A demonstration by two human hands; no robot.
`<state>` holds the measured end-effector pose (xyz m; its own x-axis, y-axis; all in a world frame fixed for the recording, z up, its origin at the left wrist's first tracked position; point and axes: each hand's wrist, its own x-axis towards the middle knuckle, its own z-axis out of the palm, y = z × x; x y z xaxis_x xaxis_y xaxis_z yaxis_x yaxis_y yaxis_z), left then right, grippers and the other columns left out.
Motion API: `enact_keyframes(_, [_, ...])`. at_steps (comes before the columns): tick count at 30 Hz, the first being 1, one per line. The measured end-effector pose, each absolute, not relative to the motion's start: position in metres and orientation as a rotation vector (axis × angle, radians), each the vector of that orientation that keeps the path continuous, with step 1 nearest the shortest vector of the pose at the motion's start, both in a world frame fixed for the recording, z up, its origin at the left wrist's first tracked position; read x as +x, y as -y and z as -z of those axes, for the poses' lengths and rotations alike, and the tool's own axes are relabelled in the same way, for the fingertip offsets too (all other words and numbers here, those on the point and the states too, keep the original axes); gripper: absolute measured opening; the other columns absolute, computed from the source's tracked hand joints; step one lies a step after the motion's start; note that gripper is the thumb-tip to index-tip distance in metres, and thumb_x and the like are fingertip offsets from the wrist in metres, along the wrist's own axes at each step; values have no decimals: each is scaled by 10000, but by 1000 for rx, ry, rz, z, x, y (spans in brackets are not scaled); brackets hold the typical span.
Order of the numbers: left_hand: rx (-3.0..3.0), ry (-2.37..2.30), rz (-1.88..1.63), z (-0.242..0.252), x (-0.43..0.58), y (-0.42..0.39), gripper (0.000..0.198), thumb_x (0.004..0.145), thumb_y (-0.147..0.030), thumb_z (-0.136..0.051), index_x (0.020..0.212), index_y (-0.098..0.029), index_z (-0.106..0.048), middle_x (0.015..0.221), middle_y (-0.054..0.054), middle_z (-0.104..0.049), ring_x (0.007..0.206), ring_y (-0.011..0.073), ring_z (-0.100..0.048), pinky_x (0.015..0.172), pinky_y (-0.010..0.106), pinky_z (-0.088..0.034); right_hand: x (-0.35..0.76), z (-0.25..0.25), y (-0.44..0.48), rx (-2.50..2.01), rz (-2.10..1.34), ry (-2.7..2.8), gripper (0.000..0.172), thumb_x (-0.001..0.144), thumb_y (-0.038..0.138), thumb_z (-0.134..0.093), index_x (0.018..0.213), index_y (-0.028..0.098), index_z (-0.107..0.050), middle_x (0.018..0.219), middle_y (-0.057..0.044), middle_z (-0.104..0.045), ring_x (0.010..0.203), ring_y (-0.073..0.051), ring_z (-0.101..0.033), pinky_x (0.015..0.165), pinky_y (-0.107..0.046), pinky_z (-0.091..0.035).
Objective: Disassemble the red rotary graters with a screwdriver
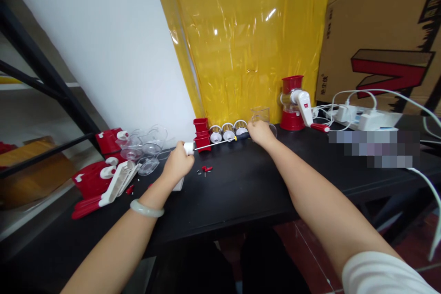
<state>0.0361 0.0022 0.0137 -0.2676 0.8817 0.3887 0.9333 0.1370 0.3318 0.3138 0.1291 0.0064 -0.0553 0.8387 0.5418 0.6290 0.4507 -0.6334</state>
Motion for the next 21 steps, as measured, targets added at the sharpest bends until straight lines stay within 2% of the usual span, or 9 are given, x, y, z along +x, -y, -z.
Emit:
enact_keyframes(3, [-1884,2452,1078,-9,24,-12,243,727,-178,-580,948,-213,-485,787,95,-679,689,277,-699,598,336,-507,307,-10,-118,-1267,-135,1697,463,901,360,-399,454,239,-416,445,-60,-481,552,-210,-540,596,-327,-366])
enact_keyframes(6, [-1961,2672,1360,-10,17,-17,200,663,-147,-591,829,-209,-498,591,11,-586,486,221,-624,491,316,-495,301,-15,-101,-1012,25,1676,374,892,364,-402,544,234,-440,565,-65,-546,613,-210,-553,664,-342,-400])
enact_keyframes(10, [-1977,2767,1448,-14,15,-18,149,628,-113,-563,726,-199,-490,508,-21,-518,427,180,-578,468,301,-503,293,-16,-89,-743,-33,1569,202,819,400,-576,713,233,-535,725,-57,-627,721,-206,-594,739,-343,-453])
enact_keyframes(11, [-1962,2761,1461,-15,14,-19,147,630,-112,-559,727,-198,-491,512,-22,-519,430,176,-579,474,299,-507,291,-14,-90,-720,-111,1525,199,794,421,-621,790,232,-557,743,-43,-633,731,-202,-602,742,-338,-464])
enact_keyframes(14, [-1905,2709,1490,-15,13,-20,172,646,-131,-569,786,-204,-501,559,-14,-550,465,189,-603,492,306,-515,289,-6,-104,-746,-443,1425,404,741,567,-672,941,234,-559,678,9,-612,652,-185,-607,663,-318,-480])
enact_keyframes(17, [-1833,2550,1319,-14,14,-18,243,684,-168,-585,906,-213,-499,685,40,-635,596,247,-671,554,336,-525,293,1,-120,-936,-809,1475,548,825,752,-437,761,227,-582,505,-1,-548,453,-178,-534,495,-311,-421])
enact_keyframes(19, [-1797,2405,1111,-13,16,-15,267,711,-188,-586,960,-217,-492,800,96,-680,756,294,-705,633,359,-530,298,3,-126,-1136,-863,1624,619,880,728,-349,580,229,-559,416,-38,-506,396,-182,-498,477,-328,-395])
enact_keyframes(21, [-1785,2316,997,-12,18,-13,266,726,-197,-585,974,-218,-490,882,131,-694,872,318,-704,686,369,-527,301,1,-126,-1334,-714,1768,598,926,593,-388,459,238,-503,382,-66,-484,422,-197,-515,528,-342,-399])
